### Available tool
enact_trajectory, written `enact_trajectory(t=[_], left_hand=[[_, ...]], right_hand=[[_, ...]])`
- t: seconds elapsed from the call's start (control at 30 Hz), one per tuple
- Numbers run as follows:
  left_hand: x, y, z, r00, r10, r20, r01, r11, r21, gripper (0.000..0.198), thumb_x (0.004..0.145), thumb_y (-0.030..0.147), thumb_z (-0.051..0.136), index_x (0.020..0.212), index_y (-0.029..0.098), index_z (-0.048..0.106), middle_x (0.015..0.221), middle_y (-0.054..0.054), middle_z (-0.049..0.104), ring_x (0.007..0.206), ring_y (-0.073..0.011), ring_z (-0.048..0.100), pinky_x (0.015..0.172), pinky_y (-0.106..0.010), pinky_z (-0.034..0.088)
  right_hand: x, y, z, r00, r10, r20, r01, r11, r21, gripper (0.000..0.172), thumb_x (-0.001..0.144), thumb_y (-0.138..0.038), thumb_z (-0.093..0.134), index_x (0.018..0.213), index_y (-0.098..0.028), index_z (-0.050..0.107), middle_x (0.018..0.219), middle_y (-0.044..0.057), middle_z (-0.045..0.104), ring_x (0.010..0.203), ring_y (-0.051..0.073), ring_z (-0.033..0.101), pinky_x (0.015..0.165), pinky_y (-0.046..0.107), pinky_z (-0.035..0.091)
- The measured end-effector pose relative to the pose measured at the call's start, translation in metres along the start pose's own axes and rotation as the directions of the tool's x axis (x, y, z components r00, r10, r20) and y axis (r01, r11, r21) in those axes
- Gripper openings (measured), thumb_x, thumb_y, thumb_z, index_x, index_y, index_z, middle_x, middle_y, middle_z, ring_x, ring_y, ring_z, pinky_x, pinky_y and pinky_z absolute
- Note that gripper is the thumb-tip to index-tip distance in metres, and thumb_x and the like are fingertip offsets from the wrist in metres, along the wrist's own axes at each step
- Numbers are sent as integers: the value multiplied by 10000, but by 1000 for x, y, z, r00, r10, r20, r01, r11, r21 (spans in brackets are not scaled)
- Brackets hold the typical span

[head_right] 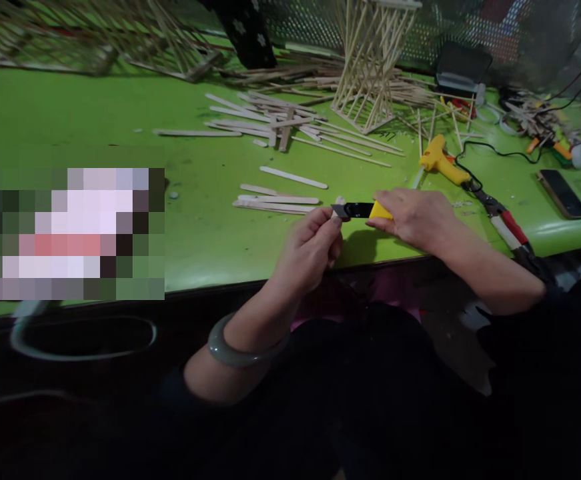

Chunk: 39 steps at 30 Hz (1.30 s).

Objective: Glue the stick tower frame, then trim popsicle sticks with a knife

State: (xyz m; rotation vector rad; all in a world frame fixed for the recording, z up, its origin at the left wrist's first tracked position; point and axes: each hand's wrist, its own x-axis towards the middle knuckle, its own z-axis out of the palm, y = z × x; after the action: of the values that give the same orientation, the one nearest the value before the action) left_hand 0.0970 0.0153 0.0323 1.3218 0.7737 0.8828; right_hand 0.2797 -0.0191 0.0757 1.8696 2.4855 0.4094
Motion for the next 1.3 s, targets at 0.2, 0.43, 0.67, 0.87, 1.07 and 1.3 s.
enact_trajectory(t=[0.2,0.43,0.67,0.87,1.07,1.3], left_hand=[[-1,0,0,999,-33,12,33,999,-18,114,890,215,456,801,181,519,395,109,379,297,-43,298,330,-175,222],[1,-2,0,1000,13,5,-12,999,-46,118,878,178,463,781,184,530,419,94,378,337,-53,316,348,-180,238],[1,1,1,1000,-11,-6,11,1000,-3,163,890,196,470,730,190,498,429,89,382,333,-44,320,347,-180,241],[-2,2,-1,998,-41,45,43,998,-55,106,880,222,459,814,181,531,398,102,380,309,-47,293,336,-175,241],[-1,1,1,999,-15,34,17,998,-59,121,867,276,513,791,187,542,414,97,359,336,-51,311,342,-179,236],[-2,0,1,997,2,80,-5,999,45,218,857,312,522,683,181,517,420,79,411,346,-50,328,373,-184,267]], right_hand=[[3,42,5,979,199,-41,-197,979,55,567,929,-582,283,1028,-153,639,808,96,700,689,168,591,555,271,332],[-14,11,-11,992,125,-22,-124,991,58,607,913,-620,253,1117,-175,613,966,84,707,826,213,631,603,289,370],[3,3,-5,996,25,88,-29,999,34,533,918,-584,315,1152,-196,595,1032,78,699,909,239,633,591,287,341],[1,51,-5,918,395,14,-396,917,59,560,906,-598,323,1038,-154,637,906,126,689,774,216,606,614,305,356],[10,13,-21,959,281,-45,-233,866,442,442,770,-583,573,913,-172,646,757,15,637,679,159,550,598,276,365],[36,-15,-27,987,114,114,-161,687,708,151,739,-304,590,759,-155,590,650,-30,578,592,98,508,563,233,357]])
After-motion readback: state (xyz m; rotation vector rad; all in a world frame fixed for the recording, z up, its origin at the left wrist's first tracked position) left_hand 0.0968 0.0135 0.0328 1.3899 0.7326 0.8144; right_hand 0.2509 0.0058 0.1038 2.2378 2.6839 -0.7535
